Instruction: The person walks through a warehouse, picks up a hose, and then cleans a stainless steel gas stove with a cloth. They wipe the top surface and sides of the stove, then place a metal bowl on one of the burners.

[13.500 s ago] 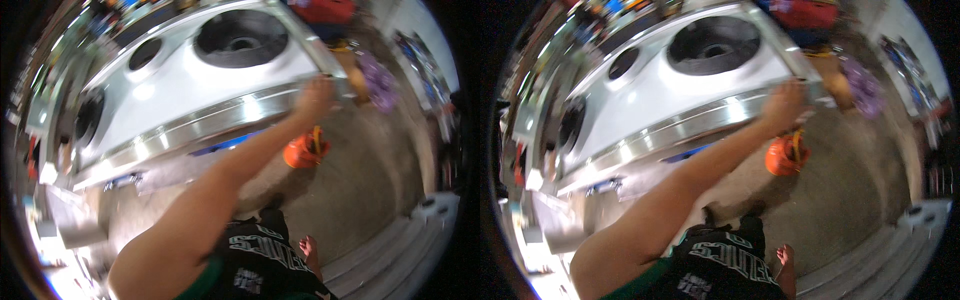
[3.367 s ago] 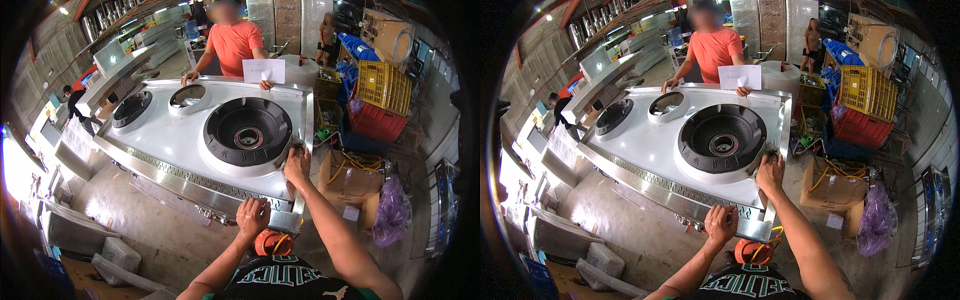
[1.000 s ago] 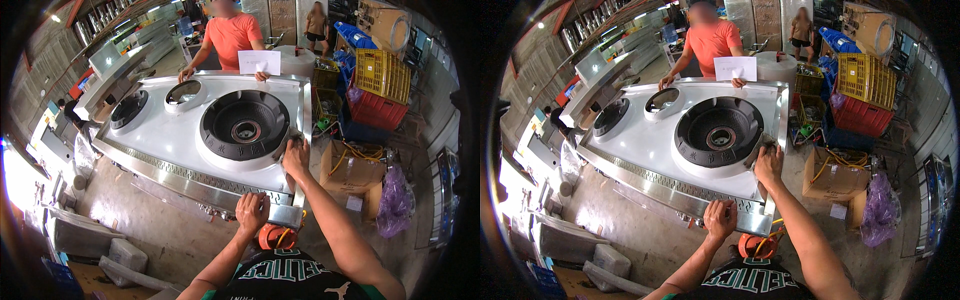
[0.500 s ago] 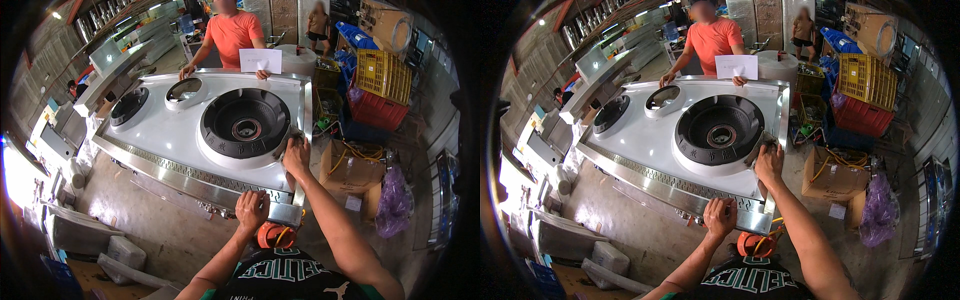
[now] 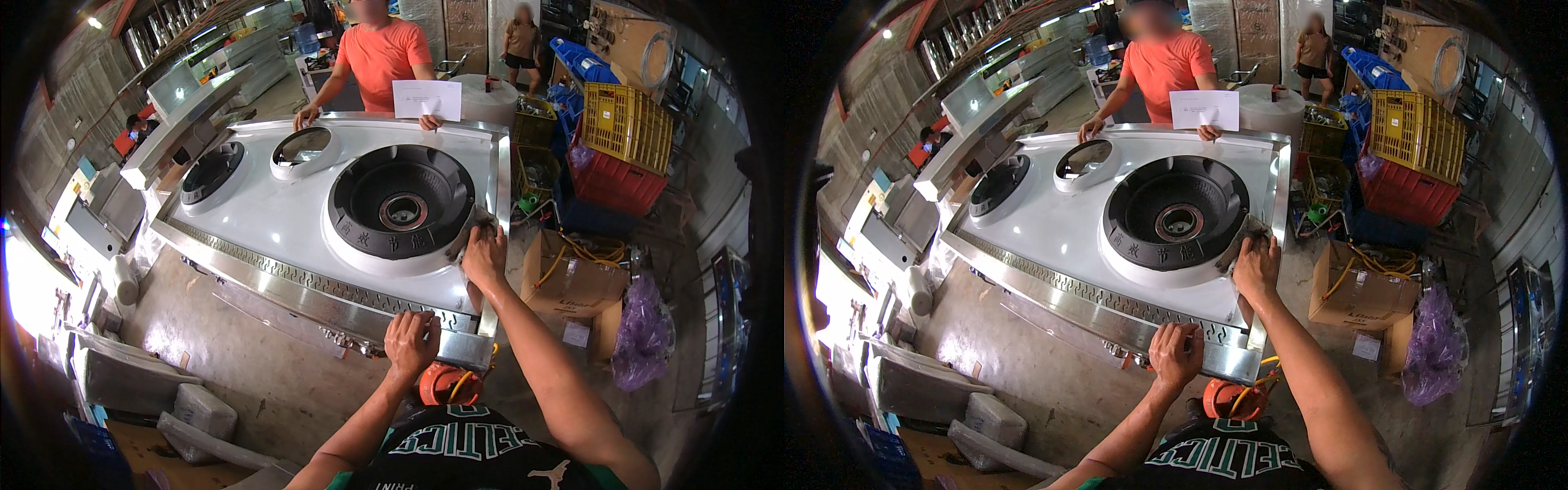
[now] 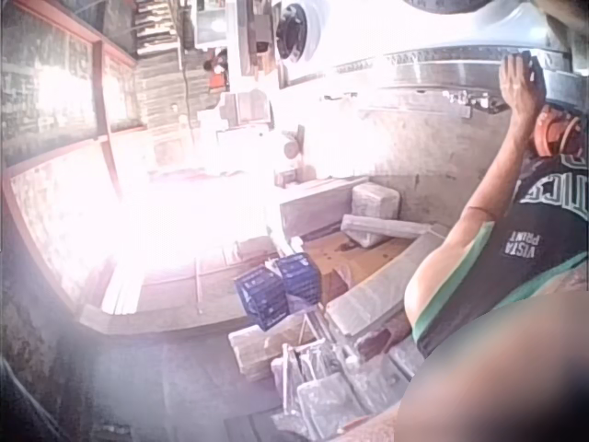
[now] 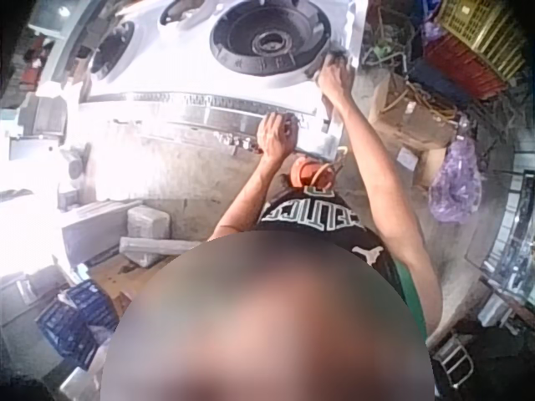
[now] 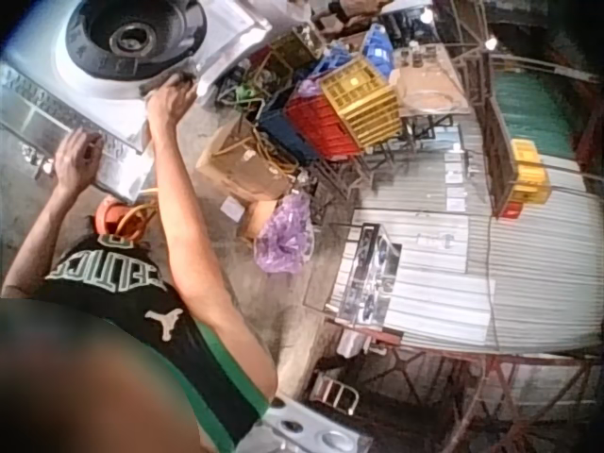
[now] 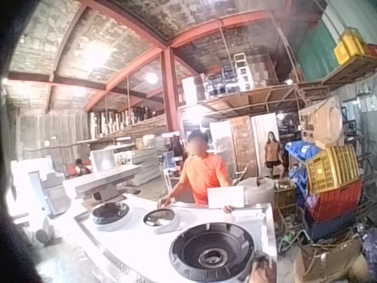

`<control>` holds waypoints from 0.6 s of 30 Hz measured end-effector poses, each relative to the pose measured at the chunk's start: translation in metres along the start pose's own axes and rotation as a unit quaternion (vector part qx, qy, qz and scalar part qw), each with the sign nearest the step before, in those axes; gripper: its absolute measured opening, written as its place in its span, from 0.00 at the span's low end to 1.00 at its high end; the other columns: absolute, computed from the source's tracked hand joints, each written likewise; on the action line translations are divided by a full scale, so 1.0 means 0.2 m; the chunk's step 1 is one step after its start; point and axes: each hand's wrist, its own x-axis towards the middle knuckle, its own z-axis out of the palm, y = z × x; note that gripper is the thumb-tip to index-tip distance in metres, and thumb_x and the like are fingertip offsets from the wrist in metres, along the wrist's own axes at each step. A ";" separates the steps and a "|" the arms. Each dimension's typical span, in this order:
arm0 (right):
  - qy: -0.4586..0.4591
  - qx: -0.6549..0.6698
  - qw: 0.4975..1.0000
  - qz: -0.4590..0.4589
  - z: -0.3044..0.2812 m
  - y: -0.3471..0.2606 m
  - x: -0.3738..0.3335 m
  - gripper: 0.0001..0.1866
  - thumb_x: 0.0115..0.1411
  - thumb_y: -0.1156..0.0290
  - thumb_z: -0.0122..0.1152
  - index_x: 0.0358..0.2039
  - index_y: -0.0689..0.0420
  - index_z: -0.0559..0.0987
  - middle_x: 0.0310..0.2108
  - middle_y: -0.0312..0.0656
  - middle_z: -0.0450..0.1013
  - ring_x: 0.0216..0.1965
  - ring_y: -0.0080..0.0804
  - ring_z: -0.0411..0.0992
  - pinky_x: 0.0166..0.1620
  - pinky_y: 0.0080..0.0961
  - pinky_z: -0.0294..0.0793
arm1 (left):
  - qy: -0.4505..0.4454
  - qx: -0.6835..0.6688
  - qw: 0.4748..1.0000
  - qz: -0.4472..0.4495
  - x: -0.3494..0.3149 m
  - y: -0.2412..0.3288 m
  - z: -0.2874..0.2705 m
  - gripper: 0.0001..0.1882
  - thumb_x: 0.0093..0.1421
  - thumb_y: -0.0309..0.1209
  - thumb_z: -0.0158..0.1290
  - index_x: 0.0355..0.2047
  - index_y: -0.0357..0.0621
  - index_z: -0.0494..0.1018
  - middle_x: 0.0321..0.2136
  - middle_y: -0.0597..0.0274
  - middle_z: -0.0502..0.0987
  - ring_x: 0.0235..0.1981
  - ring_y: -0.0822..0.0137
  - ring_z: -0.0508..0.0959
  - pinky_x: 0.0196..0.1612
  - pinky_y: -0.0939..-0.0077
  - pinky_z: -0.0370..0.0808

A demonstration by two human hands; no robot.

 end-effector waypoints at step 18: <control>-0.038 0.015 0.999 0.012 -0.03 -0.01 0.01 0.20 0.59 0.73 0.51 0.51 0.70 0.70 0.48 0.64 0.74 0.59 0.54 0.69 0.71 0.52 0.49 | -0.011 -0.001 1.000 -0.001 0.01 0.01 -0.01 0.05 0.56 0.25 0.62 0.31 0.43 0.77 0.24 0.61 0.77 0.26 0.58 0.76 0.32 0.64 0.73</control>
